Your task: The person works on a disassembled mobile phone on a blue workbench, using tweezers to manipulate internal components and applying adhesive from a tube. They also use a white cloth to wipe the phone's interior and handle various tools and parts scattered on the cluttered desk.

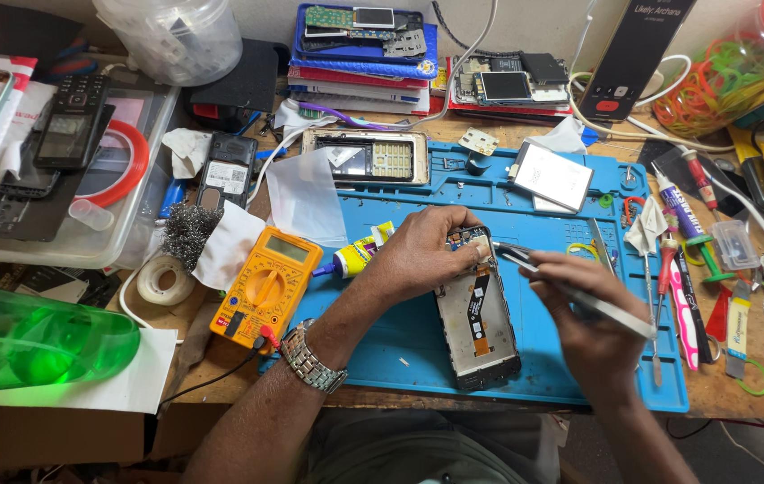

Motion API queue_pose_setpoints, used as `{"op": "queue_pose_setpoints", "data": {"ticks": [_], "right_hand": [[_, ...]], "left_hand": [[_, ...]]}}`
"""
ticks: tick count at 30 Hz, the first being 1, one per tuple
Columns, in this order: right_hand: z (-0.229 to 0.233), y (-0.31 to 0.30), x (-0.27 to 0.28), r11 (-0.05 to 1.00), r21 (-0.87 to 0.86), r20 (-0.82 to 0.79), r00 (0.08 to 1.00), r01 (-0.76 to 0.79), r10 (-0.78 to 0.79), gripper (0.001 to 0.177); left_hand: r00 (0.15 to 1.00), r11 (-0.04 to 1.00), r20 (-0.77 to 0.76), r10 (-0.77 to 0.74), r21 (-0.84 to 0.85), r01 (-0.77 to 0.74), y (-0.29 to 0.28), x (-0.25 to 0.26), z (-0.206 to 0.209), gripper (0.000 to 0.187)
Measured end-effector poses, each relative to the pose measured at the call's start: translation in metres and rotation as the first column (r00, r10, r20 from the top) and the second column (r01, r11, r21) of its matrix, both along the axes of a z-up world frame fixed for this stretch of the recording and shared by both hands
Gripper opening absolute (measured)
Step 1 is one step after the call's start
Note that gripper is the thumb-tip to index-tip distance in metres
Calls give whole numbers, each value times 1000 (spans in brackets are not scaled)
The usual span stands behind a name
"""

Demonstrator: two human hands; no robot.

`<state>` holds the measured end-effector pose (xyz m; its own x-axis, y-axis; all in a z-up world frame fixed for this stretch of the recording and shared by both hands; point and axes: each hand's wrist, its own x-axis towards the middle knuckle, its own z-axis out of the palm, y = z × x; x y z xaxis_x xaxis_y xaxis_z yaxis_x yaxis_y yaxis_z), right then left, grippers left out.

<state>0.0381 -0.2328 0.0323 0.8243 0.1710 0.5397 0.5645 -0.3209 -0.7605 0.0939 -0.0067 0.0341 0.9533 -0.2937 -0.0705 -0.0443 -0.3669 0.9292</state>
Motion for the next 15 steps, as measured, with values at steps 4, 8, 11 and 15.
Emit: {"op": "queue_pose_setpoints", "data": {"ticks": [4, 8, 11, 15], "right_hand": [[-2, 9, -9, 983, -180, 96, 995, 39, -22, 24], [-2, 8, -10, 975, -221, 102, 995, 39, -17, 24], [-3, 10, -9, 968, -245, 125, 992, 48, -17, 24], [-4, 11, -9, 965, -255, 126, 992, 58, -26, 24]], "left_hand": [[1000, 1000, 27, -1, -15, 2, 2, 0, -2, 37], [999, 1000, 49, 0, -13, 1, 1, 1, -3, 37], [999, 1000, 40, -4, -13, 5, 1, 1, -4, 38], [1000, 1000, 28, -6, -9, 6, 1, 1, -4, 38]]}}
